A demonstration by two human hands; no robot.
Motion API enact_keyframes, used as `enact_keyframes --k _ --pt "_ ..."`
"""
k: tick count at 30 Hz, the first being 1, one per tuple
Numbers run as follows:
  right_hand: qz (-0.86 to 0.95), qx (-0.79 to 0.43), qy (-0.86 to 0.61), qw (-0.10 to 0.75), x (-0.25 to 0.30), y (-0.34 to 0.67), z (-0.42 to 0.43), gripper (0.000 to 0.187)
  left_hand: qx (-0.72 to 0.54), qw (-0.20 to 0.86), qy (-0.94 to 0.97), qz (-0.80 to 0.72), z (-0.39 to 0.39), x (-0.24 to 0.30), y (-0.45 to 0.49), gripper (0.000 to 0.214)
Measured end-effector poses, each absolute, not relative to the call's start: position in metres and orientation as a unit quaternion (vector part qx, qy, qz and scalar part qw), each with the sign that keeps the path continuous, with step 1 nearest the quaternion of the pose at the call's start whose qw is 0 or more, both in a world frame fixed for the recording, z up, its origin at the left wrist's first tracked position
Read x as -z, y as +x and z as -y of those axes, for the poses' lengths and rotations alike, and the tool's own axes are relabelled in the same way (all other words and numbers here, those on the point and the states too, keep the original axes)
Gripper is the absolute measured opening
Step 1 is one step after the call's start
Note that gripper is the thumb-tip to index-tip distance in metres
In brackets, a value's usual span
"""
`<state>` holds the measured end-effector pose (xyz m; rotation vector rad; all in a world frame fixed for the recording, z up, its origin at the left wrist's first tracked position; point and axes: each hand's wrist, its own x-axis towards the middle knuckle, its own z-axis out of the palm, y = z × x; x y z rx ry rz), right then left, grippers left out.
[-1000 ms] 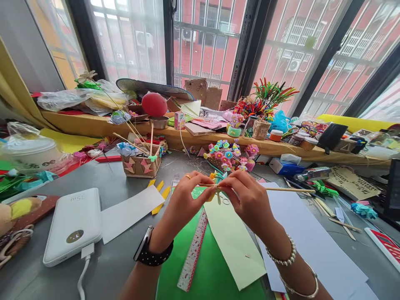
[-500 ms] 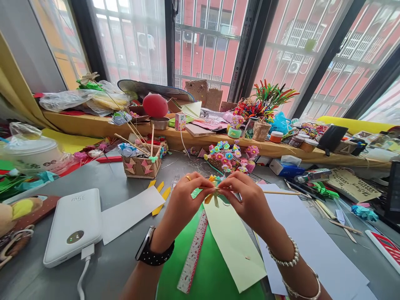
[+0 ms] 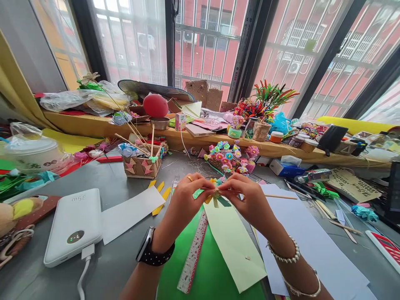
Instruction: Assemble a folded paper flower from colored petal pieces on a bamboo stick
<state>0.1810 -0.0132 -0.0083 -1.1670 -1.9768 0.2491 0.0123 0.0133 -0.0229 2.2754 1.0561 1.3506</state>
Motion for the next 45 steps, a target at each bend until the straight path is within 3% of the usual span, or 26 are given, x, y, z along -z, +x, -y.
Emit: enact_keyframes --k 3,5,10,14,18,21,23,27,30,45 --pt "0.778 -0.077 -0.458 0.423 0.008 0.182 0.014 0.012 -0.473 0.214 0.773 -0.366 -0.017 0.023 0.009 0.015" --pt "0.773 -0.058 -0.454 0.440 0.007 0.182 0.014 0.012 -0.475 0.289 0.728 -0.402 -0.020 0.025 0.008 0.035" --pt "0.765 -0.040 -0.442 0.467 0.006 0.180 0.015 0.012 -0.436 0.553 0.603 -0.375 -0.024 0.032 0.015 0.073" --pt "0.760 -0.119 -0.422 0.480 0.005 0.177 0.017 0.011 -0.411 0.642 0.580 -0.287 -0.018 0.029 0.019 0.074" --pt "0.746 -0.166 -0.419 0.491 0.005 0.176 0.018 0.008 -0.417 0.616 0.602 -0.292 -0.015 0.025 0.017 0.055" --pt "0.747 -0.140 -0.422 0.494 0.006 0.177 0.017 0.009 -0.437 0.584 0.615 -0.300 -0.016 0.025 0.014 0.054" --pt "0.751 -0.114 -0.425 0.492 0.007 0.177 0.016 0.011 -0.471 0.510 0.638 -0.332 -0.017 0.025 0.012 0.049" --pt "0.756 -0.050 -0.439 0.482 0.009 0.177 0.015 0.011 -0.528 0.267 0.710 -0.381 -0.014 0.022 0.011 0.017" --pt "0.762 -0.016 -0.444 0.471 0.009 0.176 0.015 0.012 -0.527 0.182 0.742 -0.373 -0.011 0.021 0.013 0.010" --pt "0.799 0.122 -0.384 0.446 0.013 0.175 0.013 0.012 -0.493 0.154 0.788 -0.335 -0.013 0.021 0.009 0.009"
